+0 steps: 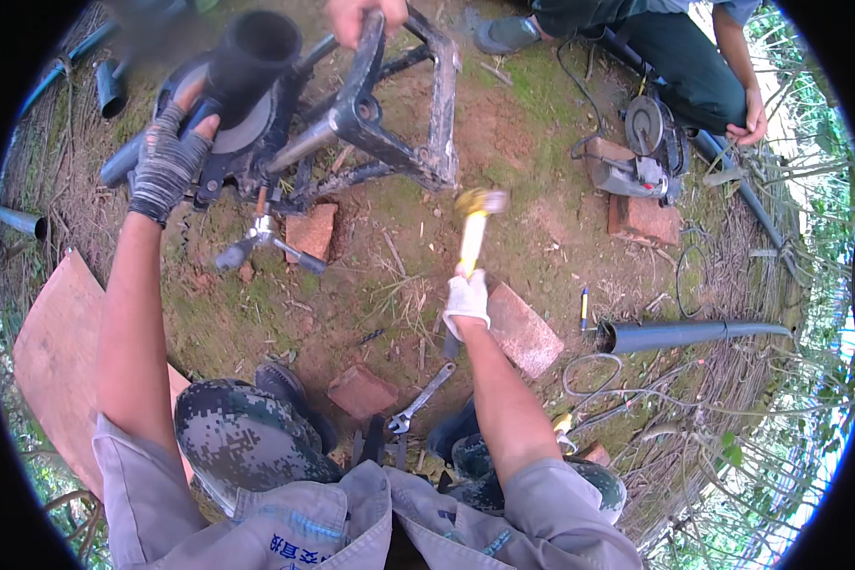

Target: The person sits on the ground and uses a yellow rubber mallet to tap a brick, then repeatedly taps a metal pipe assembly jig to secure a black pipe fitting. A coworker assists by holding the jig and handling other pipe components.

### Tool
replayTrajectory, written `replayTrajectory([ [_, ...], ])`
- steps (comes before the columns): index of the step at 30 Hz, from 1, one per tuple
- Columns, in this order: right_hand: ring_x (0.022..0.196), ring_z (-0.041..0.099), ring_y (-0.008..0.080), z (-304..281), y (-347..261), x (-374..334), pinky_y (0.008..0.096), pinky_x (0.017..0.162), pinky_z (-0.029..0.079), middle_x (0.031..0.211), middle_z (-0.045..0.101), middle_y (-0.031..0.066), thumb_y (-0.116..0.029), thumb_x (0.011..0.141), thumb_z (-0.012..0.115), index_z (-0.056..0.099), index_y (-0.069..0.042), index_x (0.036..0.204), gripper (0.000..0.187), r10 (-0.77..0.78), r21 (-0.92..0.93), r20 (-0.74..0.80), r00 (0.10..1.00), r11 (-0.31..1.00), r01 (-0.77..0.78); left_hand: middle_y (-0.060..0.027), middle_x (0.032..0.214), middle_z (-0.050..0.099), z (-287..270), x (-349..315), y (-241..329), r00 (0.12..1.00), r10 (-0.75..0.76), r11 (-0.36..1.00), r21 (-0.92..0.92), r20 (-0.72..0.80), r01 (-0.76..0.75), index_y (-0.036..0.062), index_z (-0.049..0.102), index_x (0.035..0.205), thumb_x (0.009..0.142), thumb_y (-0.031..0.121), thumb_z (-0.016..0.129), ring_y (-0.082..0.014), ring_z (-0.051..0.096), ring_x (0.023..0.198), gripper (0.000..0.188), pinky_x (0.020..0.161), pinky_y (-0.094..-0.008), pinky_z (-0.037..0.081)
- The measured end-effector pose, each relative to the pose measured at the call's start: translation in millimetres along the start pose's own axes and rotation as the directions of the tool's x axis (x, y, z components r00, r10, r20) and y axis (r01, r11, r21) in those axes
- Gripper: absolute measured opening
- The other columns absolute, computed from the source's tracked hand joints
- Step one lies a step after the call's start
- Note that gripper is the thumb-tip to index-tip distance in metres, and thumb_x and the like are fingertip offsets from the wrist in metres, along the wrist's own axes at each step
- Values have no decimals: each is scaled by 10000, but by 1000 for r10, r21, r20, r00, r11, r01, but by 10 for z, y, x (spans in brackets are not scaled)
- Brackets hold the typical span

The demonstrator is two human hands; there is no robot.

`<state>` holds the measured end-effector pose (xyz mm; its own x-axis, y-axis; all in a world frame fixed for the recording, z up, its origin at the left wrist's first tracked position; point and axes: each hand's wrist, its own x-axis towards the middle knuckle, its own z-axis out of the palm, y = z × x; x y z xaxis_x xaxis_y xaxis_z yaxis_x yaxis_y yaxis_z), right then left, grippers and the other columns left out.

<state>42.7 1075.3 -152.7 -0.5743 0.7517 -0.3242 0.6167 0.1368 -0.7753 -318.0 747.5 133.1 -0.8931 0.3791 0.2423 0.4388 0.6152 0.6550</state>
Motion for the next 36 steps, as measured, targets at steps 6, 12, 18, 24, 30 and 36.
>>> replayTrajectory([
  [6, 538, 449, 106, -377, -1101, -210, 307, 474, 390, 684, 505, 3, -312, 1033, 595, 498, -68, 912, 290, 112, 363, 247, 963, 910, -199, -205, 1286, 662, -319, -183, -246, 996, -17, 975, 221, -93, 37, 124, 587, 1392, 892, 231, 731, -363, 612, 1225, 531, 1061, -410, 455],
  [12, 495, 540, 125, -1329, -3060, -241, 259, 414, 435, 711, 573, 25, -358, 984, 676, 543, -36, 1114, 372, -608, 716, -204, 767, 442, 541, -186, 1235, 693, -234, -220, -368, 990, -11, 983, 178, -144, 37, 120, 629, 1350, 900, 263, 737, -333, 658, 1149, 485, 1005, -393, 488],
  [18, 697, 645, 235, -753, -2248, -141, 351, 576, 559, 839, 641, 146, -406, 971, 655, 599, -45, 1066, 378, -765, 748, -244, 596, 242, 618, -182, 1231, 699, -283, -320, -327, 987, -70, 993, 86, -146, 83, 112, 644, 1325, 902, 253, 738, -315, 667, 1146, 456, 1004, -384, 495],
  [24, 566, 402, 102, 267, -929, -384, 288, 511, 361, 646, 411, -19, -359, 1002, 641, 540, -108, 968, 273, 261, 193, 307, 915, 925, -328, -161, 1249, 687, -259, -259, -243, 979, -78, 973, 198, -187, 116, 96, 642, 1318, 890, 183, 747, -301, 645, 1185, 449, 1047, -371, 465],
  [30, 454, 451, 81, -704, -2087, -479, 258, 381, 364, 640, 477, -22, -227, 1022, 607, 480, -90, 975, 192, 6, 465, 71, 997, 885, -38, -193, 1220, 694, -226, -239, -404, 978, -31, 979, 190, -205, 70, 110, 658, 1302, 881, 283, 760, -343, 660, 1138, 466, 994, -413, 498],
  [36, 697, 663, 294, -1847, -3570, -90, 326, 469, 537, 906, 649, 180, -446, 1016, 587, 633, -66, 1083, 388, -818, 889, -191, 542, 90, 449, -174, 1181, 712, -308, -322, -509, 978, -114, 986, 102, -174, 133, 118, 640, 1331, 914, 284, 731, -292, 683, 1087, 458, 976, -385, 508],
])
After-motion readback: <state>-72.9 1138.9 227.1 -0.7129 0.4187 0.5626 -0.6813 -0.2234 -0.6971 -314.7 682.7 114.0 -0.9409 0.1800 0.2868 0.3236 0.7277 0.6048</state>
